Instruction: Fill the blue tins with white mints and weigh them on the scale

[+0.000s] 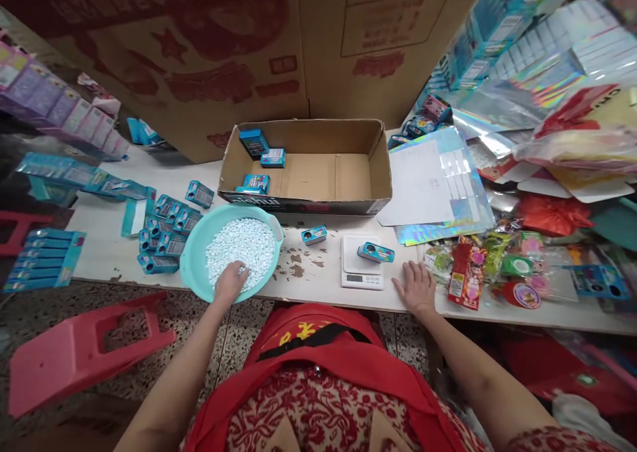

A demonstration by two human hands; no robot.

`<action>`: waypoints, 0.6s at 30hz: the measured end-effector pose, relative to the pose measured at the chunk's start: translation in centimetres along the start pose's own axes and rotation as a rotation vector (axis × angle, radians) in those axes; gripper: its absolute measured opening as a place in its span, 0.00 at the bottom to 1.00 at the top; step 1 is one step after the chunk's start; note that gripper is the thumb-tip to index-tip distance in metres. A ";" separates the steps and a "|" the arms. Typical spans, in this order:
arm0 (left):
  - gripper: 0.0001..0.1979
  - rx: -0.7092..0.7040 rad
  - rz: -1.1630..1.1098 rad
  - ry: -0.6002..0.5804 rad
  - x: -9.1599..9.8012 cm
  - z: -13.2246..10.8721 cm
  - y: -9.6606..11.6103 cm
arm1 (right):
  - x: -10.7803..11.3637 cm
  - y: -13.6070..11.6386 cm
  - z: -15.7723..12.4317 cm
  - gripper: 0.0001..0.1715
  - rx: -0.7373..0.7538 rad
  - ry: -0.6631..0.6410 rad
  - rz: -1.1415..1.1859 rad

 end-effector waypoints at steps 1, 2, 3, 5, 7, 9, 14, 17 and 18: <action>0.11 -0.003 -0.004 0.018 0.0 0.0 -0.1 | 0.2 -0.3 -0.1 0.31 -0.016 0.010 0.005; 0.11 -0.005 -0.007 0.038 0.1 -0.1 -0.2 | 0.3 -0.6 -0.2 0.30 -0.043 0.022 0.011; 0.10 -0.008 -0.011 0.059 0.1 -0.1 -0.3 | 0.5 -1.0 -0.4 0.30 -0.086 0.035 0.019; 0.11 -0.016 -0.022 0.107 0.2 -0.2 -0.5 | 1.0 -1.7 -0.9 0.30 -0.234 0.067 0.050; 0.13 -0.040 -0.043 0.194 0.4 -0.4 -0.7 | 1.4 -2.5 -1.4 0.32 -0.392 0.097 0.077; 0.13 -0.076 -0.075 0.302 0.6 -0.5 -1.0 | 1.6 -3.4 -1.8 0.34 -0.497 0.120 0.081; 0.10 -0.210 -0.268 0.347 0.1 -0.6 -1.3 | 1.9 -5.4 -1.0 0.36 -0.609 0.147 0.073; 0.10 -0.288 -0.389 0.304 -0.1 -0.5 -1.3 | 1.9 -6.1 0.2 0.37 -0.637 0.145 0.104; 0.10 -0.298 -0.408 0.291 -0.1 -0.4 -1.3 | 1.9 -6.3 0.6 0.38 -0.642 0.142 0.118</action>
Point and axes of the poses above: each hand's wrist, its own z-axis towards the middle knuckle, its own x-axis out of the back of the hand, y = z × x, the point moved 4 cm from there along z, towards the middle knuckle, and after that the axes turned 15 degrees about y, right-handed, at the moved point
